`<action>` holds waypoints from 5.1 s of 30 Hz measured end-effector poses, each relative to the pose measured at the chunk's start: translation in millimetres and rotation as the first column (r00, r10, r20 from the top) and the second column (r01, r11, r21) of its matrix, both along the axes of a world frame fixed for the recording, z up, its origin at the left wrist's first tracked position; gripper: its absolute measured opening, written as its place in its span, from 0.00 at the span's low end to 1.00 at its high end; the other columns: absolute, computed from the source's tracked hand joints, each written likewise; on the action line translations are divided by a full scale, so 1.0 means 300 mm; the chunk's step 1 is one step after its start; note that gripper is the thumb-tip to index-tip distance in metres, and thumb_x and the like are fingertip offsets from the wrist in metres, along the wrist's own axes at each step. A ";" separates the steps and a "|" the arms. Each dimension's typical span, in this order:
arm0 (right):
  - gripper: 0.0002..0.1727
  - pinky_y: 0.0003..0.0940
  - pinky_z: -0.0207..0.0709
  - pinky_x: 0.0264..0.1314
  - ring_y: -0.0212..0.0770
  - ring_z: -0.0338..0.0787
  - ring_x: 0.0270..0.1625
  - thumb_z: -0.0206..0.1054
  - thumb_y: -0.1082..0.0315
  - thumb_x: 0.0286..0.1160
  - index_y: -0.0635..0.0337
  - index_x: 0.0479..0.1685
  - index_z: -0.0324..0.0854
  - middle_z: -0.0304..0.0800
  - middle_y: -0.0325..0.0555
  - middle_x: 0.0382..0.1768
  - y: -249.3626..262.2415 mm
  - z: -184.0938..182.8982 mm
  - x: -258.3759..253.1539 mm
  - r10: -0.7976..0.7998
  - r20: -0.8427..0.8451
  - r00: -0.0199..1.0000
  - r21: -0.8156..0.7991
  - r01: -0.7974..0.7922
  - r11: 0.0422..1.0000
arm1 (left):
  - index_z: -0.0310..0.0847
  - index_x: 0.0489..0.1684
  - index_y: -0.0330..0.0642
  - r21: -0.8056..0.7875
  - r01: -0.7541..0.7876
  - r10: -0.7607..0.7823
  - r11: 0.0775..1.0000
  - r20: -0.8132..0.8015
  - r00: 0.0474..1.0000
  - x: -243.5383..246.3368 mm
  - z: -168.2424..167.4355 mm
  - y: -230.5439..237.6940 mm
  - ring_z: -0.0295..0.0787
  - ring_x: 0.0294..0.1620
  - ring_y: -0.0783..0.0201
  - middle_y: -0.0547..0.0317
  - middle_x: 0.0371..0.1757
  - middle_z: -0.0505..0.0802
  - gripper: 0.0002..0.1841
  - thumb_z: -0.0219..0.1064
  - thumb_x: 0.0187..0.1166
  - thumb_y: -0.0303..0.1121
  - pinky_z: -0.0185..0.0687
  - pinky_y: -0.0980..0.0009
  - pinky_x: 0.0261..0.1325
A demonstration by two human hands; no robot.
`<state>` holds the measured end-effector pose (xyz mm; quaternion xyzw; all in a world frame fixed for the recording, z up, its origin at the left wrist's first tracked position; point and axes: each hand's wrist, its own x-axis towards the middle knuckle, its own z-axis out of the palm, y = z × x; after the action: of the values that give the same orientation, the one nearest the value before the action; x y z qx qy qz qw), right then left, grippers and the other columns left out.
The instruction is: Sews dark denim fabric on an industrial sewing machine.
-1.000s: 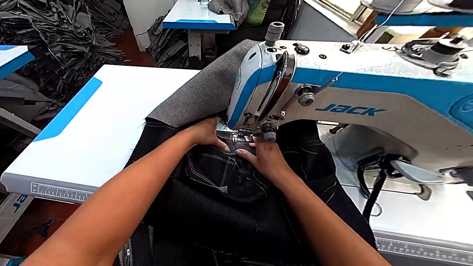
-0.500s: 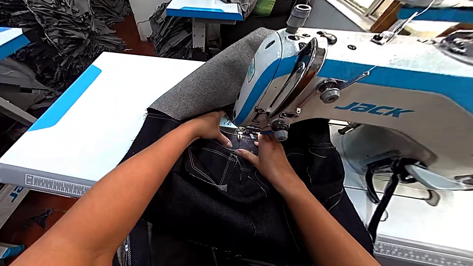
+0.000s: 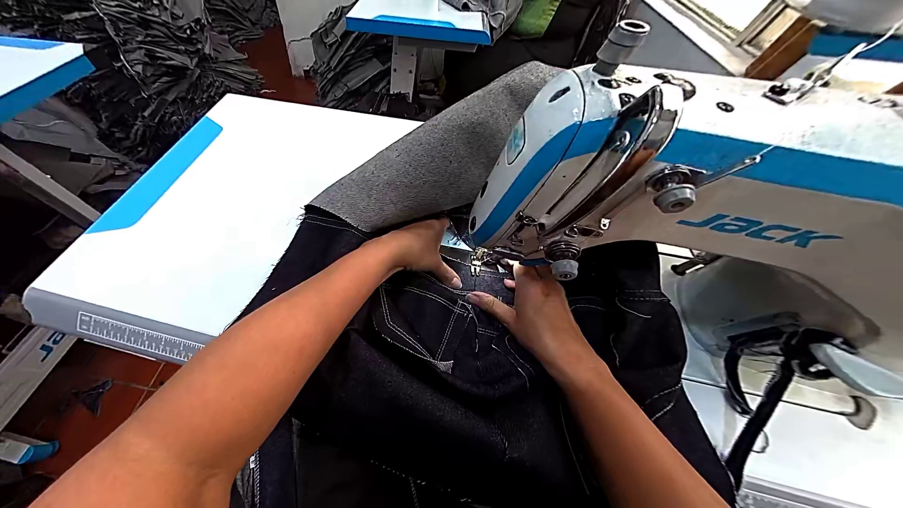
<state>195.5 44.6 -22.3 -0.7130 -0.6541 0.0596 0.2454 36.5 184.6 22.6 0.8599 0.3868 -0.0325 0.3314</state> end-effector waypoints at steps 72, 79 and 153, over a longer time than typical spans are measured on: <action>0.15 0.44 0.86 0.62 0.49 0.94 0.56 0.55 0.72 0.82 0.75 0.48 0.85 0.93 0.64 0.51 -0.427 0.094 0.306 -0.061 0.038 0.997 0.512 0.033 0.858 | 0.61 0.91 0.41 0.512 0.201 -0.137 0.835 -0.159 0.978 -0.102 -0.134 -0.490 0.54 0.94 0.40 0.46 0.92 0.66 0.34 0.63 0.81 0.28 0.46 0.12 0.73; 0.17 0.26 0.87 0.37 0.26 0.92 0.37 0.53 0.77 0.81 0.53 0.61 0.78 0.93 0.35 0.40 -0.489 0.021 0.224 -0.321 -0.912 0.256 -0.209 0.383 0.900 | 0.62 0.92 0.53 0.610 0.228 -0.179 0.759 -0.141 0.974 -0.108 -0.170 -0.488 0.60 0.90 0.32 0.40 0.90 0.68 0.40 0.66 0.74 0.23 0.52 0.10 0.68; 0.21 0.61 0.53 0.91 0.52 0.73 0.87 0.49 0.64 0.94 0.62 0.73 0.80 0.81 0.47 0.80 -0.069 -0.074 0.021 0.099 0.072 0.992 -0.002 -0.099 0.995 | 0.55 0.95 0.53 0.400 0.151 0.023 0.904 -0.397 0.918 0.004 -0.022 -0.310 0.62 0.86 0.41 0.48 0.87 0.69 0.33 0.54 0.88 0.47 0.63 0.34 0.71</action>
<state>201.7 23.9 -44.6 -0.6812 -0.6971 0.0456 0.2189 37.7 91.5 15.9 0.8994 0.4139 -0.1306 0.0518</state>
